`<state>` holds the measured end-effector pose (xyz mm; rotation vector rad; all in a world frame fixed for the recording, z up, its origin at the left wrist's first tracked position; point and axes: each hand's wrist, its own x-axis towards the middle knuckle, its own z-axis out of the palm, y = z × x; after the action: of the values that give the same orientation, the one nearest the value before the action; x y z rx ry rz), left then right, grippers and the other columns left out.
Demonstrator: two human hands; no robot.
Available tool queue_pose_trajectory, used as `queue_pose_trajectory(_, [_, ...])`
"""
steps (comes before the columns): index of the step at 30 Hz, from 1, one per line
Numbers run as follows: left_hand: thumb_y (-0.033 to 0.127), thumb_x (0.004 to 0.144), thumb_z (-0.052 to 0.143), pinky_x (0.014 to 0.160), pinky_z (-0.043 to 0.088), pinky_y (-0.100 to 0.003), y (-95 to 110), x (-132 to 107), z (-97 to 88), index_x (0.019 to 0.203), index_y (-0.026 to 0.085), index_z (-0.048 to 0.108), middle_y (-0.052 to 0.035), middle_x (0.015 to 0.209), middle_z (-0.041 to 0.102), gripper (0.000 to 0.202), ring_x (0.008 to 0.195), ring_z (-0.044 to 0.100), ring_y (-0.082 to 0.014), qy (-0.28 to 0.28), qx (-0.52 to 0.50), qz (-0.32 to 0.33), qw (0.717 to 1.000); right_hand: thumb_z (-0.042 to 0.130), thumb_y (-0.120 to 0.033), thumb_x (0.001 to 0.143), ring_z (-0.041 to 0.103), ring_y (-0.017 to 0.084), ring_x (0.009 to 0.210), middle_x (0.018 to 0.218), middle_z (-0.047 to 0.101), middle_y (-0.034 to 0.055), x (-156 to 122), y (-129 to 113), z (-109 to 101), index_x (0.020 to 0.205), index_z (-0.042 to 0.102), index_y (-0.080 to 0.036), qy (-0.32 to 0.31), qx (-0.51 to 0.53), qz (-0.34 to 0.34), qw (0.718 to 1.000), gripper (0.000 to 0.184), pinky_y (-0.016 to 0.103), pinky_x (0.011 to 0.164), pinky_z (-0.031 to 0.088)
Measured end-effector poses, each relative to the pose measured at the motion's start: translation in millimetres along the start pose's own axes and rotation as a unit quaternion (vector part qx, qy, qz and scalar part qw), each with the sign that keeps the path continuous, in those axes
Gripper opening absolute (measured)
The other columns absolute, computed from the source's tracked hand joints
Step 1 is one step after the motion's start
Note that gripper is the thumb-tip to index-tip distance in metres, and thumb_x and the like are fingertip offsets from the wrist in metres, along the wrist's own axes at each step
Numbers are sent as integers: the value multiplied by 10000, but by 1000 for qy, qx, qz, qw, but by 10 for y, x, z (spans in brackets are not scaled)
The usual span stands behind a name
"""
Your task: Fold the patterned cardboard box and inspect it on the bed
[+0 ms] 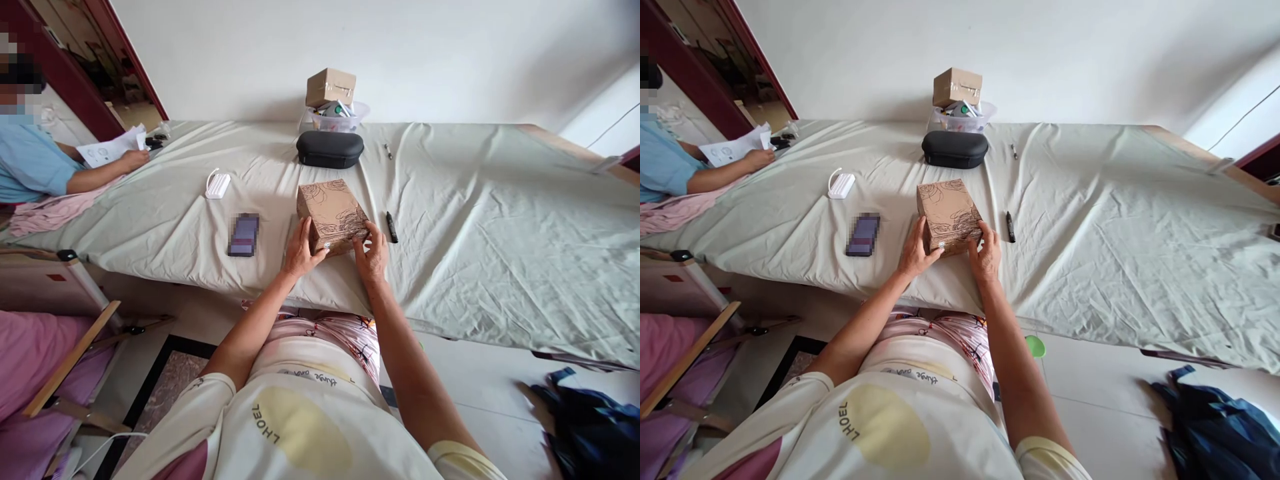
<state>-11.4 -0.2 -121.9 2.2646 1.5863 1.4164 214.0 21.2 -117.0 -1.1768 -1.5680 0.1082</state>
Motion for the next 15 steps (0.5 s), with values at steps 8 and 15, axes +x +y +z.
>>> queue_pose_trajectory(8, [453, 920, 764, 1276, 430, -482, 30, -2, 6, 1707, 183, 174, -207, 1685, 425, 1020, 1567, 446, -340, -20, -15, -21, 999, 652, -469, 939, 678, 200, 906, 1170, 708, 85, 28, -26, -23, 1340, 623, -243, 11, 71, 28, 997, 461, 344, 744, 628])
queue_pose_trajectory(15, [516, 1059, 564, 1288, 429, -474, -31, -24, -36, 1624, 201, 346, -201, 1616, 501, 683, 1541, 485, -288, 91, -45, -27, 994, 671, -645, 924, 613, 155, 599, 700, 595, -63, 12, -14, 27, 1143, 562, -263, -37, 202, 115, 972, 454, 272, 535, 528])
